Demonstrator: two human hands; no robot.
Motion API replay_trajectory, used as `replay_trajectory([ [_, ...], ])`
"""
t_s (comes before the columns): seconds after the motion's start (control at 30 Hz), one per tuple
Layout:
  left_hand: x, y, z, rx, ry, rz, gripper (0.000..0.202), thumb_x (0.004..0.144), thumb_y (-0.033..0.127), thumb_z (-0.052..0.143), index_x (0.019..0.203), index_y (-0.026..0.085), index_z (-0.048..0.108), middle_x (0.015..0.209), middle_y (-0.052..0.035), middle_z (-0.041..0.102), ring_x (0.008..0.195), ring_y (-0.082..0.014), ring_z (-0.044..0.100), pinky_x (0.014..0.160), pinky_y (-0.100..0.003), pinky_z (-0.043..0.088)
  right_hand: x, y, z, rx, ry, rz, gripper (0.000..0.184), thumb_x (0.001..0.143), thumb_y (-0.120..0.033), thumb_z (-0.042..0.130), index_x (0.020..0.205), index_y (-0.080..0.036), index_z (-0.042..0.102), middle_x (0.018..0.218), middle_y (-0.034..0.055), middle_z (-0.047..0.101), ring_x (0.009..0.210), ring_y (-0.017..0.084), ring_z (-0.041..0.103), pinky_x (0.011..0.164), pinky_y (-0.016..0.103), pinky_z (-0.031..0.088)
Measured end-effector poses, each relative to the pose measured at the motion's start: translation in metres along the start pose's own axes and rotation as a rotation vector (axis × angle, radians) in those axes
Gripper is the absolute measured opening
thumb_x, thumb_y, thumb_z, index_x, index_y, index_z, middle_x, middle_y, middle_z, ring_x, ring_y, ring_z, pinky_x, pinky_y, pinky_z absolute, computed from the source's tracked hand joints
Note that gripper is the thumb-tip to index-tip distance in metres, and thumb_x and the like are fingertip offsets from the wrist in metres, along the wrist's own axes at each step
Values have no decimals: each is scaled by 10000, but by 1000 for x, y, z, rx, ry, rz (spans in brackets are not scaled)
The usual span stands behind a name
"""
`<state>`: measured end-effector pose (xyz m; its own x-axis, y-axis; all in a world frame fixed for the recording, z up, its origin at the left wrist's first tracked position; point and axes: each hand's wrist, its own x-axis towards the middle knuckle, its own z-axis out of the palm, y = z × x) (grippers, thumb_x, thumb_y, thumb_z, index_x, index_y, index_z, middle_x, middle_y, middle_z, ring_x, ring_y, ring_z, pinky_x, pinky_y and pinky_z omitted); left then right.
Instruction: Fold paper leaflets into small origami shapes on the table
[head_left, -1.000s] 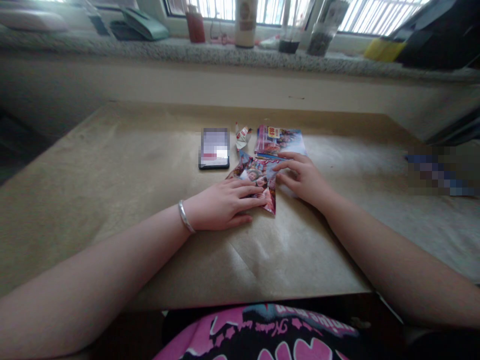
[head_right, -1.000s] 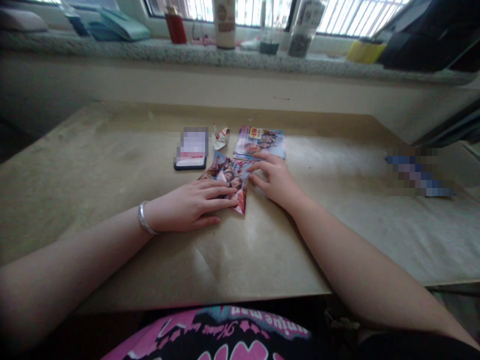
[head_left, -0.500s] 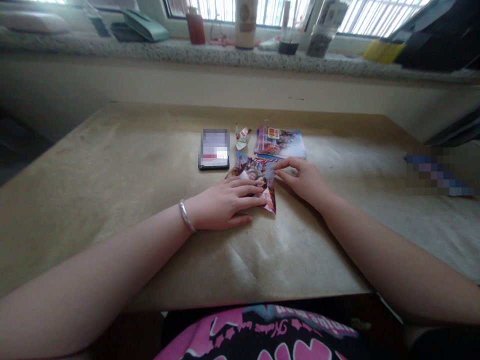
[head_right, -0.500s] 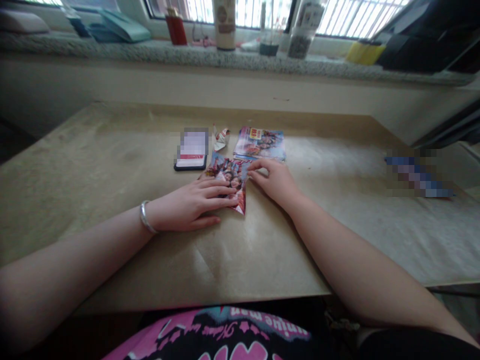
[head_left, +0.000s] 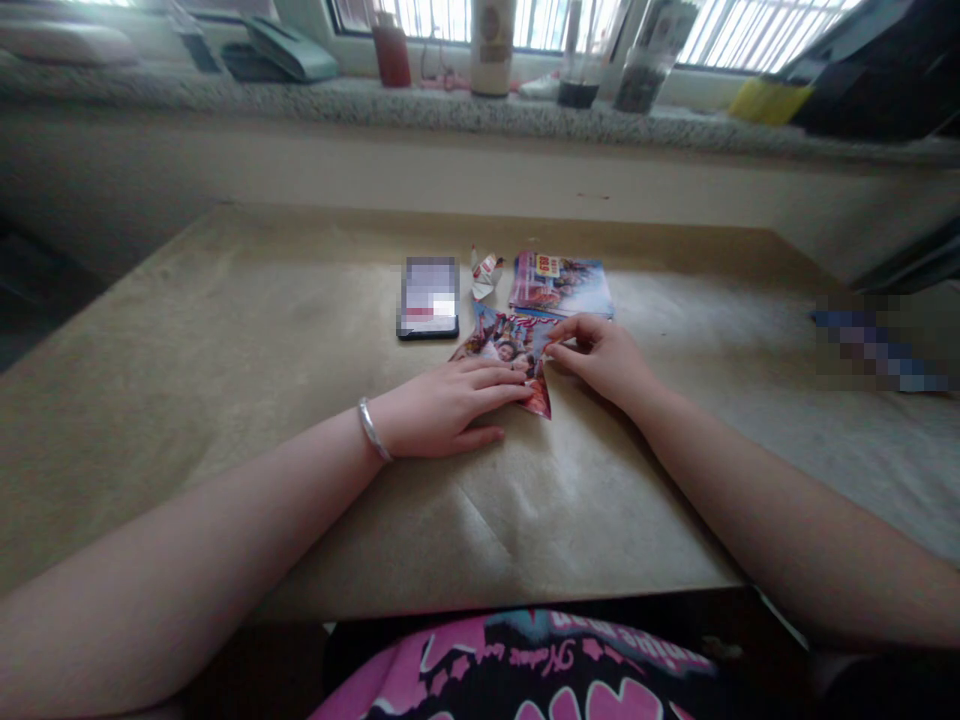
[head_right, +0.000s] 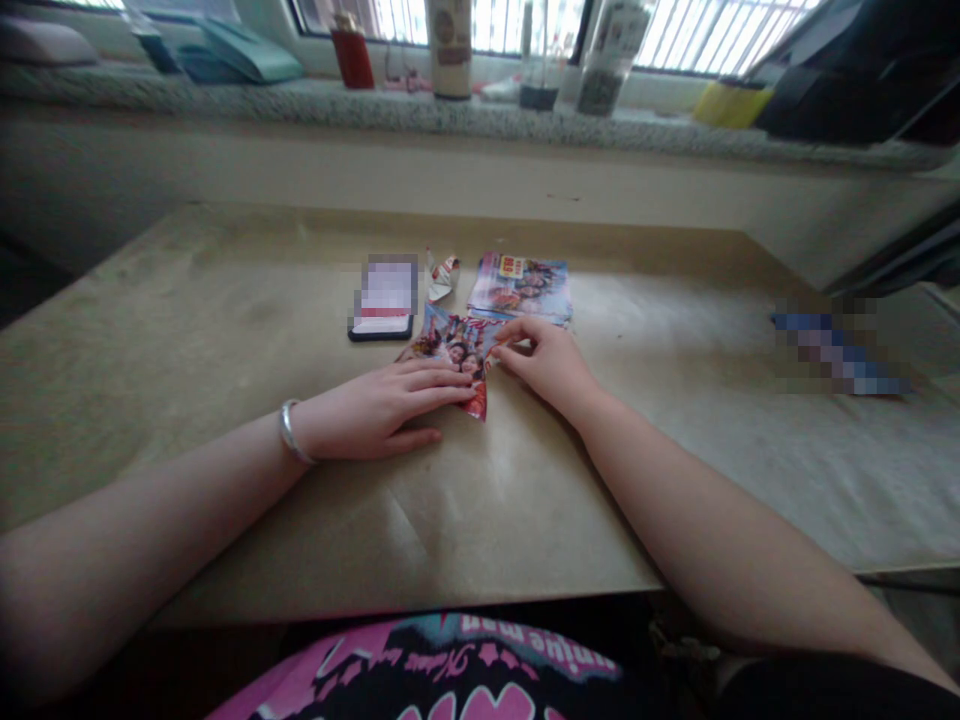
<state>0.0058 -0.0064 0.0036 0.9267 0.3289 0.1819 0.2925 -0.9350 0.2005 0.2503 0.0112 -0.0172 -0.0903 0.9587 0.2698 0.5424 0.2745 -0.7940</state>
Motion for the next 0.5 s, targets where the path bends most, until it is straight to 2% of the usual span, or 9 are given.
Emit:
replay_trajectory([
  [0.3, -2, 0, 1, 29, -38, -57, 540, 911, 347, 519, 1409, 168, 408, 1494, -122, 366, 1375, -262, 351, 1152, -456, 291, -1, 3, 3, 26, -15, -30, 174, 680, -322, 686, 727, -202, 570, 710, -8, 621, 617, 124, 542, 602, 275, 462],
  [0.5, 0, -1, 1, 26, -32, -51, 542, 910, 334, 518, 1410, 154, 409, 1486, -129, 379, 1367, -265, 363, 1146, -452, 311, -2, 1, 6, 37, 14, -31, 242, 698, -305, 682, 851, -226, 513, 660, -41, 591, 594, 130, 563, 599, 281, 458],
])
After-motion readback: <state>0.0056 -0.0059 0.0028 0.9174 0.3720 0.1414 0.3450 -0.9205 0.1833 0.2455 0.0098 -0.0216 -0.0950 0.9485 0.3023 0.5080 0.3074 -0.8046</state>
